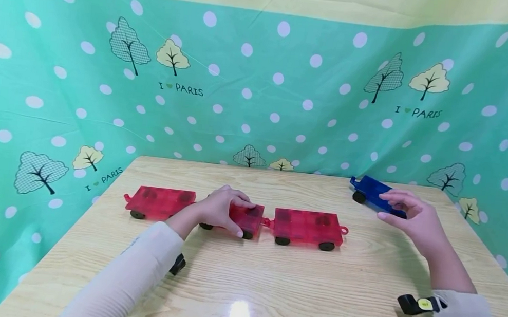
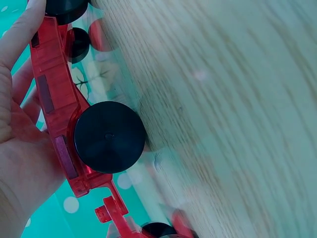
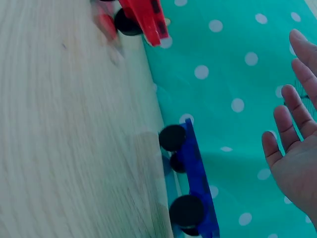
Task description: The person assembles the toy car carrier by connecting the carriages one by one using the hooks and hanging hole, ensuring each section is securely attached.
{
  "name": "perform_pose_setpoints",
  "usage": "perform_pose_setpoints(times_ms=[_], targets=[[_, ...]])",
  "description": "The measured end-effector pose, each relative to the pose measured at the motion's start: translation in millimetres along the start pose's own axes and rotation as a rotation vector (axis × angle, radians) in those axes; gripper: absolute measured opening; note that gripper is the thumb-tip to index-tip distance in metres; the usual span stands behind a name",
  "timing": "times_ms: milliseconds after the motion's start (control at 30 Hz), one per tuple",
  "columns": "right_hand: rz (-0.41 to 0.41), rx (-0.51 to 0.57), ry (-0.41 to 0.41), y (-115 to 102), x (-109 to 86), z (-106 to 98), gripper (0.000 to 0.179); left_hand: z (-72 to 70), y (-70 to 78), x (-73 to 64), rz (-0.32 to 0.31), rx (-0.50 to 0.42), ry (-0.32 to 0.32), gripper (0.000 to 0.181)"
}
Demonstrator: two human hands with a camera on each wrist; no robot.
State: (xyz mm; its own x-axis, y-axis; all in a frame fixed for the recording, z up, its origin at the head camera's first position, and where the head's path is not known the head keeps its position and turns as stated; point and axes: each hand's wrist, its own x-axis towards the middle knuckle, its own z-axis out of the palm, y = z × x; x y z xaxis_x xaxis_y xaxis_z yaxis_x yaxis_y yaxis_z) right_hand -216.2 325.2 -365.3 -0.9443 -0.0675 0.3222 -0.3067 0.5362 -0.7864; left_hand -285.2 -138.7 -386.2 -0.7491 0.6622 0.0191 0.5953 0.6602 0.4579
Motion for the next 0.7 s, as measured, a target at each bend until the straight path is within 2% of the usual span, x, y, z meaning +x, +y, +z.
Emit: perform_pose_setpoints(times_ms=[233,433,700], targets=[[0.047,0.061,0.026,13,1.5,-9,0.044,0.3,0.6,0.1,-0.016,0.0,-0.004,0.074],[0.059,0.071,0.023,20,4.8,-16,0.046,0.2,1.6,0.5,-0.026,-0.006,-0.009,0.075],[0.157,-0.023,0.014,29,10.9,-22,0.059,-0.1,1.8,0.4,-0.033,-0.02,-0.016,0.075]])
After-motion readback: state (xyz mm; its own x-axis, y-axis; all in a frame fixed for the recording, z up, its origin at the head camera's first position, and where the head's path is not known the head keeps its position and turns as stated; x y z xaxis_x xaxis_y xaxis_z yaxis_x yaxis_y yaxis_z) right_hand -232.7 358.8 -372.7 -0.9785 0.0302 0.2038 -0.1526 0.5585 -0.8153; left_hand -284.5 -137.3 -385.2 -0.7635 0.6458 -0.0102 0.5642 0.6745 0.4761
